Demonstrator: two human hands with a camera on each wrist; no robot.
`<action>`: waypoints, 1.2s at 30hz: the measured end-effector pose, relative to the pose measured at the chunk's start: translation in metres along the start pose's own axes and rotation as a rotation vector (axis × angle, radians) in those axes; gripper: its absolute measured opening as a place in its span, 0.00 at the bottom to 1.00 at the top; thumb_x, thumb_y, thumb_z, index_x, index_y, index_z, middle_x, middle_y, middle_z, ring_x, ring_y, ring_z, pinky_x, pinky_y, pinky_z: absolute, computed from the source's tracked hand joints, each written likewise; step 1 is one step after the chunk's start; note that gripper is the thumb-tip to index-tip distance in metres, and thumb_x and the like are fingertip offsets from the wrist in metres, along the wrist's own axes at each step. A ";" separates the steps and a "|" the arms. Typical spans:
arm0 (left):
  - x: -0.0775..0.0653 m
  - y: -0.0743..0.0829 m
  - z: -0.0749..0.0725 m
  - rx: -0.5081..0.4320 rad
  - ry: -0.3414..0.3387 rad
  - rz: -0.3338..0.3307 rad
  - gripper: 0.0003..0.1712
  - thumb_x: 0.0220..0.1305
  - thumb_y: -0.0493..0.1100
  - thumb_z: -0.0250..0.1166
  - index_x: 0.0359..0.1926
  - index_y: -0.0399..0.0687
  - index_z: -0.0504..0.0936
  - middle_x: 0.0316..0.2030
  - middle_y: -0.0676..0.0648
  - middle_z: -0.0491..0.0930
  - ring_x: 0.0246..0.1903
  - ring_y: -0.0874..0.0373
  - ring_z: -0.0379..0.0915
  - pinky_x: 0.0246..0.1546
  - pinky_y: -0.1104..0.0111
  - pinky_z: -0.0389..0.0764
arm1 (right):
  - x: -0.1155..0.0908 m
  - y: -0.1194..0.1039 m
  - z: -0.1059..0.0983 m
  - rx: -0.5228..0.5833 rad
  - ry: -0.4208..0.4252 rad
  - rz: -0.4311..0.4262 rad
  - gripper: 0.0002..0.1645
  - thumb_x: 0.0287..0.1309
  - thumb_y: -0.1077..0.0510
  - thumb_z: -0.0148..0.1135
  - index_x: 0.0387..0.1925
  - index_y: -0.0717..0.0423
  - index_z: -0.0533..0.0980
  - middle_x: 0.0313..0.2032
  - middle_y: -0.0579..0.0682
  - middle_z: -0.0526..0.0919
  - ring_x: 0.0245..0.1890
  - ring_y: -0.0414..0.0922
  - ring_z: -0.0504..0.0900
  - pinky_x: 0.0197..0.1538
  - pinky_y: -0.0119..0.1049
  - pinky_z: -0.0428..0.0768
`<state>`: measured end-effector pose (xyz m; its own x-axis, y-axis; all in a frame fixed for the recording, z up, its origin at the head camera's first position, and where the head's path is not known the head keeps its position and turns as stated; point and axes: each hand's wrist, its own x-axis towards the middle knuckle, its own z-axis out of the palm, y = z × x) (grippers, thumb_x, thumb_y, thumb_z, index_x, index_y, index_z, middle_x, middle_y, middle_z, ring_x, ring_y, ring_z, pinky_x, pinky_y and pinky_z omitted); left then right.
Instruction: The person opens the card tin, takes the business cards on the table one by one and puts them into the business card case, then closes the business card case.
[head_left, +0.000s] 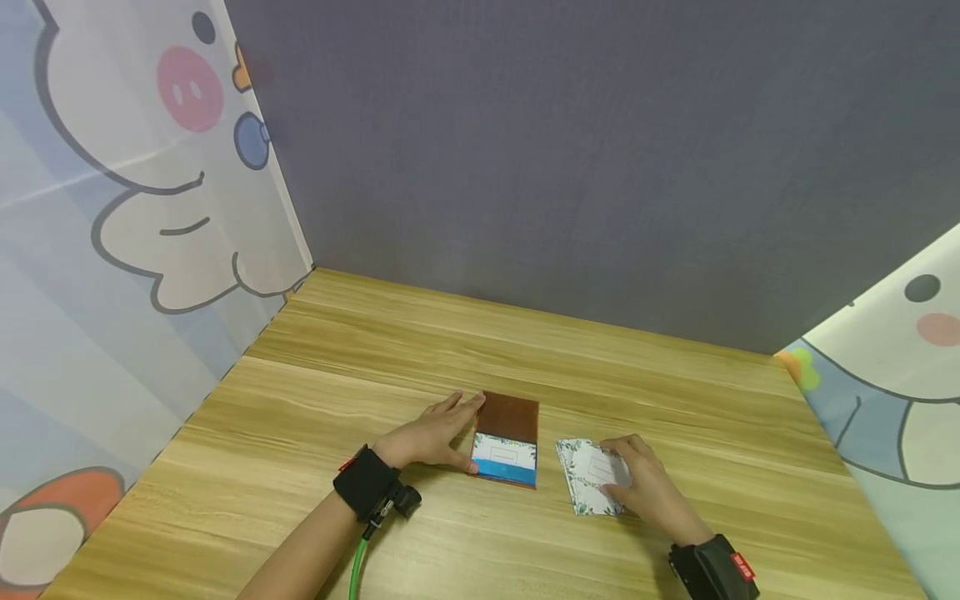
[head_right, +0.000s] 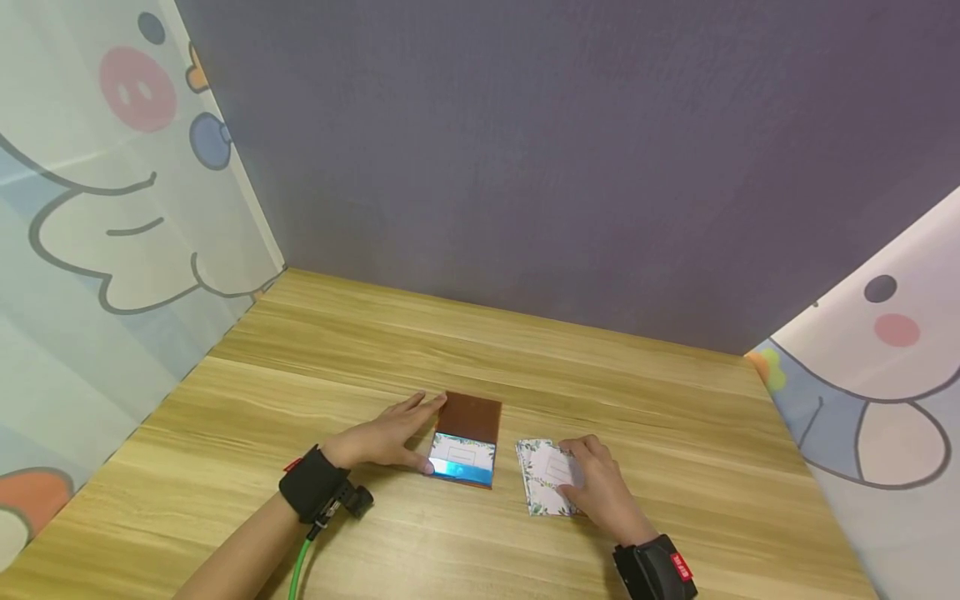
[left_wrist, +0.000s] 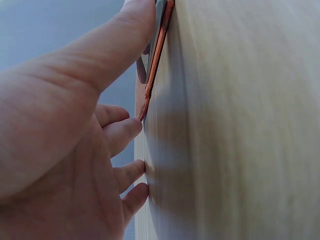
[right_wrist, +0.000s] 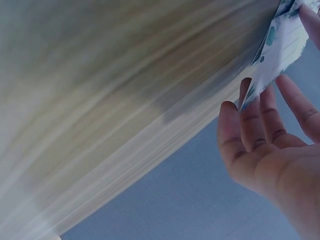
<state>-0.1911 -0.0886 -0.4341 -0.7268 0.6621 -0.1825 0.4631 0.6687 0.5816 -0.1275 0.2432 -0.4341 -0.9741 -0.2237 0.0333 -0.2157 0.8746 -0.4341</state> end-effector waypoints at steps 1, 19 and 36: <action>0.000 0.000 0.000 0.001 0.001 0.003 0.58 0.51 0.58 0.66 0.72 0.45 0.40 0.71 0.45 0.45 0.71 0.43 0.30 0.66 0.44 0.44 | 0.000 0.000 0.000 -0.003 0.000 0.000 0.34 0.37 0.64 0.72 0.51 0.63 0.71 0.47 0.56 0.73 0.48 0.54 0.72 0.49 0.51 0.73; 0.002 -0.005 0.003 0.005 0.005 0.005 0.58 0.51 0.59 0.66 0.72 0.46 0.40 0.71 0.47 0.44 0.71 0.44 0.30 0.66 0.44 0.44 | 0.002 -0.002 -0.003 0.079 0.005 -0.037 0.21 0.52 0.75 0.56 0.49 0.62 0.73 0.50 0.61 0.77 0.51 0.58 0.76 0.48 0.46 0.78; 0.002 -0.004 0.003 0.008 0.006 0.004 0.58 0.51 0.59 0.66 0.72 0.46 0.40 0.71 0.46 0.44 0.71 0.44 0.30 0.66 0.44 0.44 | 0.014 -0.010 -0.007 0.098 0.065 -0.090 0.21 0.53 0.76 0.53 0.47 0.60 0.75 0.44 0.55 0.80 0.29 0.37 0.74 0.29 0.29 0.72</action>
<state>-0.1932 -0.0887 -0.4389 -0.7277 0.6631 -0.1754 0.4703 0.6685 0.5761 -0.1393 0.2347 -0.4226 -0.9543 -0.2680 0.1325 -0.2974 0.8058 -0.5121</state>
